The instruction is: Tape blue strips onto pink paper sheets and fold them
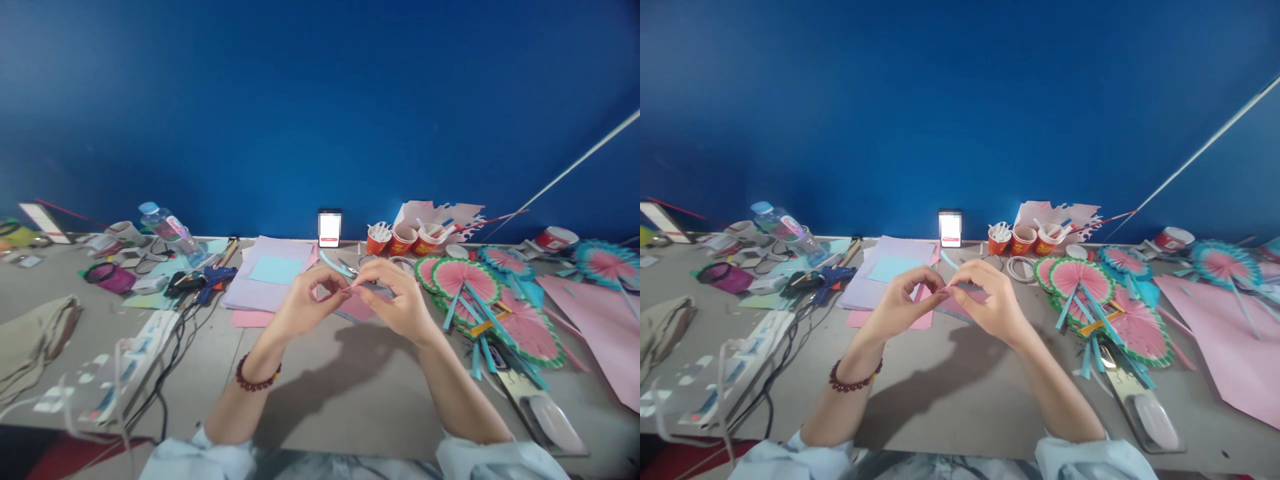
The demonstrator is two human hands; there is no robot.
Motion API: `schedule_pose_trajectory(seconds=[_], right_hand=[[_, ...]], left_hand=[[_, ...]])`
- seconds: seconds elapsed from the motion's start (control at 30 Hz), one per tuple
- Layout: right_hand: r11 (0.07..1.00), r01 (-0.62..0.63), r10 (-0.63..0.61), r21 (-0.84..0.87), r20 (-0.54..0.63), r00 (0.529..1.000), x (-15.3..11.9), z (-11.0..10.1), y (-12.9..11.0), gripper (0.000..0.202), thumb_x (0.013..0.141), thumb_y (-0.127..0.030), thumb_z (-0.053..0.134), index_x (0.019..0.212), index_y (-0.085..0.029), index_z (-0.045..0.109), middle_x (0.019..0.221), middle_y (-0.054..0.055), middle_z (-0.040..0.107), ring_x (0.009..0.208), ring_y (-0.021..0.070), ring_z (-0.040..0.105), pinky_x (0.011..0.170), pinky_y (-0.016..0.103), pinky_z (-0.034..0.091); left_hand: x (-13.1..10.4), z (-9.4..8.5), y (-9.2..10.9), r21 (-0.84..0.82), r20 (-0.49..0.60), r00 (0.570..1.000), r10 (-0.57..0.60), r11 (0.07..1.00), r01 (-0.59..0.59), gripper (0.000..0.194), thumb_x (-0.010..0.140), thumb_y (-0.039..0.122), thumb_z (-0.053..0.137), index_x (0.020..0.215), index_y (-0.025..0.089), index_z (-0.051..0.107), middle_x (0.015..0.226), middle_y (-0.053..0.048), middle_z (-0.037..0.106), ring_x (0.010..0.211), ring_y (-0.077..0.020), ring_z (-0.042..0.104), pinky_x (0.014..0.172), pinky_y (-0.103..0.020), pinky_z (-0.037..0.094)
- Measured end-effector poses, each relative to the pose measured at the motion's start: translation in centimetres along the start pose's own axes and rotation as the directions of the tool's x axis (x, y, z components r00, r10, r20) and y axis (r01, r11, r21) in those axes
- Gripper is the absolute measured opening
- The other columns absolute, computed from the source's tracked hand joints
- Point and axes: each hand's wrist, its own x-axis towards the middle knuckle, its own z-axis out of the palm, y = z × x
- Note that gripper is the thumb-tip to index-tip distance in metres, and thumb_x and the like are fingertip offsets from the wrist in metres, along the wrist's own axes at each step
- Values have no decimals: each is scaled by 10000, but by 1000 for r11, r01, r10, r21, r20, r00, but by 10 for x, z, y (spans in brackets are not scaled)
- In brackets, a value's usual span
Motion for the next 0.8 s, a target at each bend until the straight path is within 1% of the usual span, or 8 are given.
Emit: schedule_pose_trajectory(seconds=[0.07, 0.2, 0.3, 0.37, 0.43, 0.6, 0.7, 0.8], right_hand=[[999, -34, 34, 19, -5, 999, 0, 0, -1, 83, 833, -241, 576, 804, -227, 653, 809, 38, 644, 772, 175, 600, 702, 314, 484], [990, -131, 133, 60, -22, 991, 0, 1, 0, 87, 815, -269, 611, 784, -217, 674, 800, 43, 663, 749, 171, 604, 657, 295, 486], [961, -223, 223, 163, 20, 975, 1, 2, 4, 111, 790, -310, 648, 825, -214, 692, 845, 50, 688, 781, 178, 623, 667, 292, 506], [930, -278, 277, 239, 36, 960, 1, 3, 8, 138, 768, -330, 670, 828, -209, 696, 829, 45, 697, 769, 176, 633, 670, 292, 519], [912, -311, 315, 268, 29, 949, 1, 4, 11, 132, 756, -325, 675, 805, -204, 696, 794, 36, 699, 740, 169, 636, 662, 288, 523], [930, -283, 285, 234, 27, 958, 0, 6, 11, 61, 771, -242, 647, 795, -203, 687, 801, 29, 694, 741, 156, 626, 657, 271, 510], [943, -265, 266, 203, 24, 964, 0, 5, 8, 45, 777, -233, 647, 788, -209, 683, 792, 26, 690, 731, 153, 616, 639, 265, 496], [950, -243, 245, 195, 16, 970, -1, 5, 5, 35, 769, -237, 661, 777, -211, 683, 788, 29, 690, 728, 160, 618, 638, 272, 496]], left_hand=[[1, 0, -2, -36, 5, 1000, 12, 999, -11, 98, 826, 264, 629, 784, 177, 645, 784, -42, 659, 739, -140, 590, 671, -264, 478], [3, 3, -8, -121, -40, 999, 3, 993, -8, 182, 835, 328, 628, 747, 171, 658, 746, -46, 665, 732, -145, 599, 683, -269, 478], [4, 5, -14, -214, -46, 997, -63, 975, 52, 210, 814, 363, 648, 748, 164, 659, 734, -43, 661, 706, -140, 595, 644, -254, 477], [4, 6, -16, -281, -46, 993, -112, 955, 95, 220, 801, 372, 659, 744, 160, 654, 728, -41, 656, 688, -134, 591, 623, -245, 474], [4, 6, -18, -330, -46, 989, -140, 937, 117, 211, 790, 361, 669, 741, 157, 650, 722, -38, 653, 673, -125, 587, 613, -236, 473], [5, 8, -18, -368, -61, 988, -145, 923, 112, 183, 781, 332, 679, 730, 160, 640, 690, -23, 637, 625, -101, 562, 560, -210, 455], [5, 8, -15, -370, -58, 985, -162, 920, 130, 204, 776, 340, 685, 695, 162, 629, 672, -15, 625, 600, -91, 542, 541, -205, 442], [5, 8, -12, -409, -23, 984, -174, 900, 150, 222, 775, 357, 686, 689, 162, 624, 660, -9, 616, 591, -87, 538, 542, -204, 438]])
